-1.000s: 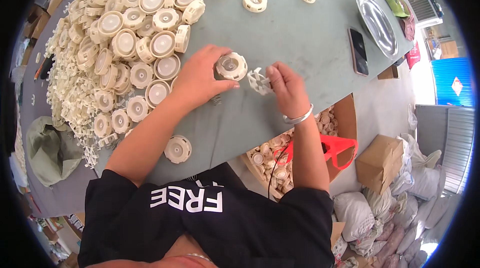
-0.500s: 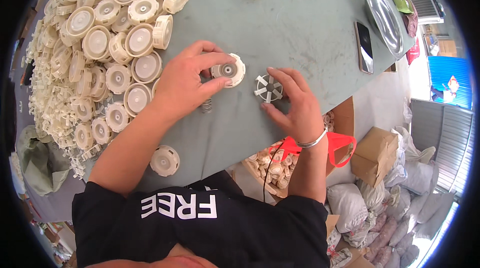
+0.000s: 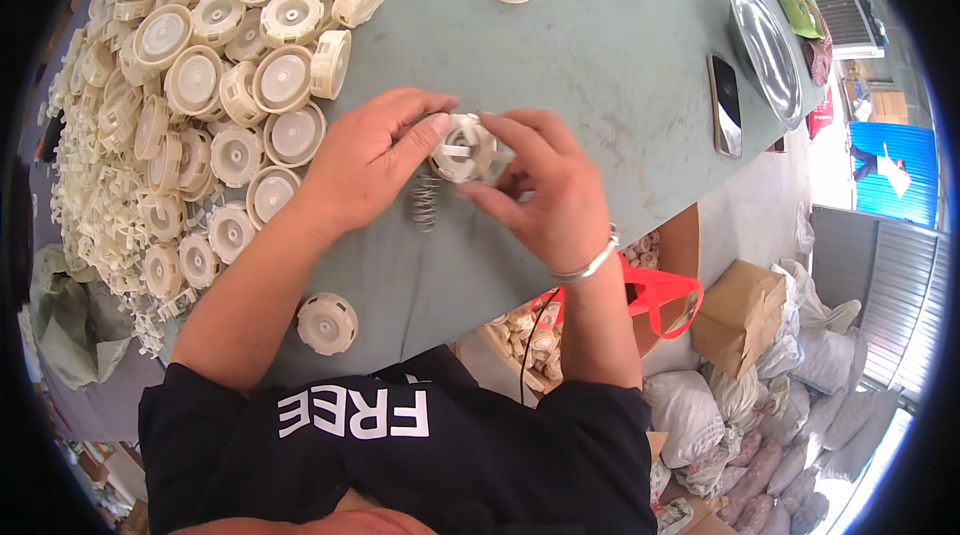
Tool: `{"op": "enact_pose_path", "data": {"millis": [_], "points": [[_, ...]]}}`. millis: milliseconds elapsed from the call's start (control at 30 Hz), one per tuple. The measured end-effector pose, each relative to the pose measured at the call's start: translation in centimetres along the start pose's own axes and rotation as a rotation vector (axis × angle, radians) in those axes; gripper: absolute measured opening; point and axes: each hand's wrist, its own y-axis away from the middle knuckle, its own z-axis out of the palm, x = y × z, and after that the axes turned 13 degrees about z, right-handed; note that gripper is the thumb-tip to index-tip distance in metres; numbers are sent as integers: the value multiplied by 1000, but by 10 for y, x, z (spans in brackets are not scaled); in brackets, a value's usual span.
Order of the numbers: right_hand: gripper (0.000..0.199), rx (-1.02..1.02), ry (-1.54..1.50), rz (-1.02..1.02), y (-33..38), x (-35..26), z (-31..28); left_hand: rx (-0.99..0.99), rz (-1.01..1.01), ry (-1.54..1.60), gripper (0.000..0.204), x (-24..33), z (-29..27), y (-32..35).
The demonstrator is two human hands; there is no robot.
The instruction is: The person assembles small white plastic components by hand on a table. They pick up a circular base, insert a metal spring, and attach a cross-shaped plastic piece to complete the unit. The person repeats this process for multiple units, placing the finished assemblies in a row on the table.
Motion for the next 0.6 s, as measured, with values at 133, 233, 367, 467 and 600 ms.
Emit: {"op": "enact_pose_path", "data": {"millis": [133, 233, 367, 467, 600], "points": [[56, 34, 95, 18, -2, -2, 14, -21, 90, -82, 39, 2, 1, 3], [56, 79, 166, 24, 2, -4, 18, 19, 62, -75, 38, 2, 3, 4], [56, 171, 195, -16, 2, -4, 29, 44, 51, -81, 34, -4, 6, 1], [55, 237, 216, -19, 4, -1, 38, 54, 37, -102, 32, -6, 7, 3], [54, 288, 278, -26, 2, 2, 44, 84, -10, -123, 29, -5, 10, -3]]}}
